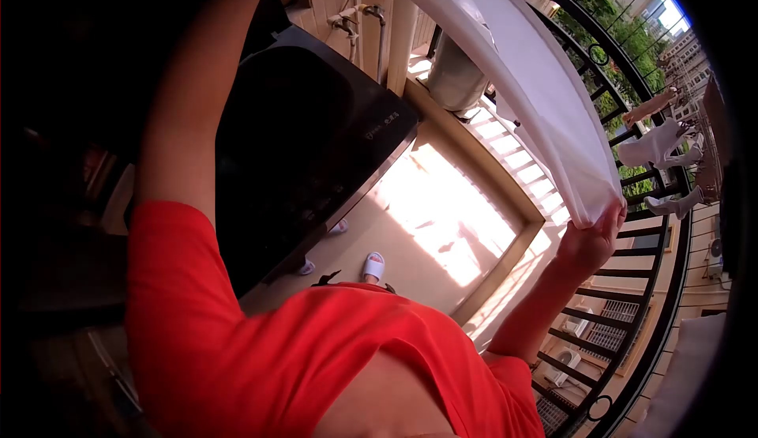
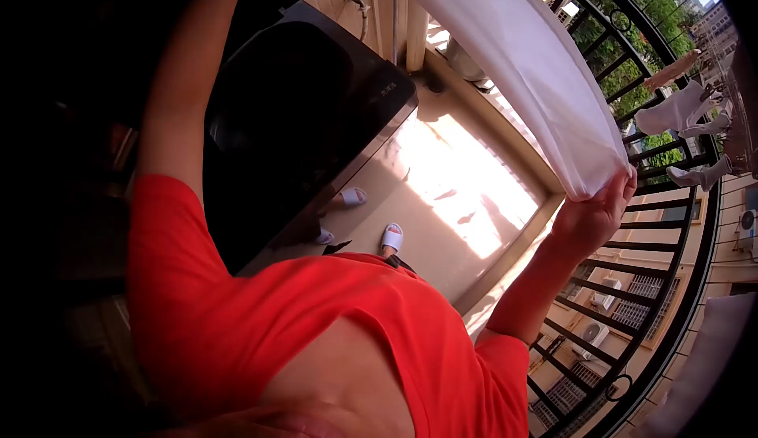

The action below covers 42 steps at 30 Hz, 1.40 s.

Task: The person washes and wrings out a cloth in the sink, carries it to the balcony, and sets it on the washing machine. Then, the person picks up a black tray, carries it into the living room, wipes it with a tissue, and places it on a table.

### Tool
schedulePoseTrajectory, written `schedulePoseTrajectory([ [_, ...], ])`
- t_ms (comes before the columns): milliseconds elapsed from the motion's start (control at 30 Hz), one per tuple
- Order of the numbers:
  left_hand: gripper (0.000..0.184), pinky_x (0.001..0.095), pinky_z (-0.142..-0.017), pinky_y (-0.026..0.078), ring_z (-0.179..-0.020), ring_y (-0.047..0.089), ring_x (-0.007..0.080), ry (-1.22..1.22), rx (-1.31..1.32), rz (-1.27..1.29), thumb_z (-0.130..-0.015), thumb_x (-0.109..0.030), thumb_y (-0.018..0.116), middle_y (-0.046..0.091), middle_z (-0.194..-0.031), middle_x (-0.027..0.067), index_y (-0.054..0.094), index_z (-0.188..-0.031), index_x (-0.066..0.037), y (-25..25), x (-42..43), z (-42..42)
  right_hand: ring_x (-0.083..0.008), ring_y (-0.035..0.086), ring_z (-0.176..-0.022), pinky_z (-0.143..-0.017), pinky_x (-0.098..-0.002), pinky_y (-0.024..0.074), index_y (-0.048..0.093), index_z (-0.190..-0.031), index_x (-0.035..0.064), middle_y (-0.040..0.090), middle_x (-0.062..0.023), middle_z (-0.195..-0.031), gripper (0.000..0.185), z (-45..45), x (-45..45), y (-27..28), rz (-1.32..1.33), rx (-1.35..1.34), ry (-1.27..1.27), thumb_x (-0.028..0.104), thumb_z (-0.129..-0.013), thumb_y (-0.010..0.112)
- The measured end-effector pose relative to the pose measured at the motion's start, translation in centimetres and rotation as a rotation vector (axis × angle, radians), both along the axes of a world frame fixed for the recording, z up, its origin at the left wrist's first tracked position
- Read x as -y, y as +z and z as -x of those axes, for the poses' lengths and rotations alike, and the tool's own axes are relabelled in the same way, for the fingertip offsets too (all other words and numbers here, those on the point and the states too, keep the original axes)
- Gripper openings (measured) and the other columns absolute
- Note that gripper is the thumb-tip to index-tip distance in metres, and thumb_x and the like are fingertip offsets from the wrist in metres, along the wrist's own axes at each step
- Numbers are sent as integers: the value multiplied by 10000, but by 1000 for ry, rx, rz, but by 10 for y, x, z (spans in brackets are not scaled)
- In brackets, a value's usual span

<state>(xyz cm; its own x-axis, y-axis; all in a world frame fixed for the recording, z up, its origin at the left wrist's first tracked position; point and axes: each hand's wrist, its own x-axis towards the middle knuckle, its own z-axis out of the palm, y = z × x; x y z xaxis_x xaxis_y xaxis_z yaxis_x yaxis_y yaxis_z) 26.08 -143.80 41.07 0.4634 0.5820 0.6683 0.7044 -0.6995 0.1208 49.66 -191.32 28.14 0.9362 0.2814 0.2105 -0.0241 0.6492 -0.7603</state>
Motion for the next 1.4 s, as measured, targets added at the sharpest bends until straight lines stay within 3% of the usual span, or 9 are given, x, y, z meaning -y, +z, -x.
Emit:
schedulePoseTrajectory([
  [100,415,373,-962,381,-1114,502,307,-52,13,-160,-821,-203,533,514,-1211,212,489,-1207,-55,-30,-54,78,-188,514,-1043,-933,-349,410,417,-1196,89,529,-81,-1115,262,27,-31,-11,15,-83,86,172,-949,443],
  [167,435,352,-1027,314,-1225,410,288,379,-34,275,-856,-235,503,428,-1316,198,455,-1269,-106,-20,39,101,-154,534,-1002,-866,-318,442,449,-1151,105,558,-57,-1060,222,53,-42,-27,237,101,181,175,-941,464],
  [267,518,458,-673,502,-894,610,327,174,263,319,-750,-152,561,576,-1066,189,403,-1233,-53,-117,-19,182,-87,518,-812,-722,-217,432,491,-1030,106,558,-8,-922,128,111,-53,-35,201,-103,357,188,-932,496],
  [467,469,346,-518,539,-763,632,273,245,469,646,-752,-144,551,612,-971,142,433,-1196,-48,-198,2,249,-68,494,-682,-583,-192,399,491,-998,60,552,-27,-869,162,187,-47,-82,337,38,490,198,-919,526],
  [600,301,254,-526,528,-737,635,155,223,416,965,-794,-121,538,646,-931,59,579,-1090,-88,-178,35,264,-99,507,-547,-536,-227,411,521,-957,25,567,-52,-832,161,211,-28,-105,521,43,626,178,-911,530],
  [733,244,221,-566,516,-751,628,102,142,391,1100,-852,-169,542,646,-943,17,621,-1067,-83,-167,42,306,-165,574,-954,-758,-276,504,547,-1081,27,506,-100,-1178,230,236,3,-142,734,197,827,111,-869,574],
  [867,258,233,-623,513,-784,632,111,60,329,760,-898,-231,531,638,-1024,18,608,-1100,-89,-142,73,368,-235,550,-1025,-727,-311,513,555,-1075,27,346,-86,-1379,265,247,18,-166,1045,622,750,81,-821,610],
  [1133,362,257,-753,479,-945,591,121,70,624,716,-910,-333,519,590,-1149,20,545,-1204,-125,-92,239,557,-151,626,-774,-654,-271,488,591,-1012,10,653,-75,-902,176,276,-4,-128,1087,786,979,96,-859,580],
  [1400,610,342,-850,451,-1044,533,202,212,1066,1207,-933,-463,398,502,-1230,133,307,-1364,-42,-247,394,573,-186,618,-849,-746,-286,474,570,-1054,23,646,-116,-916,209,348,-93,-81,715,1082,777,135,-878,568],
])
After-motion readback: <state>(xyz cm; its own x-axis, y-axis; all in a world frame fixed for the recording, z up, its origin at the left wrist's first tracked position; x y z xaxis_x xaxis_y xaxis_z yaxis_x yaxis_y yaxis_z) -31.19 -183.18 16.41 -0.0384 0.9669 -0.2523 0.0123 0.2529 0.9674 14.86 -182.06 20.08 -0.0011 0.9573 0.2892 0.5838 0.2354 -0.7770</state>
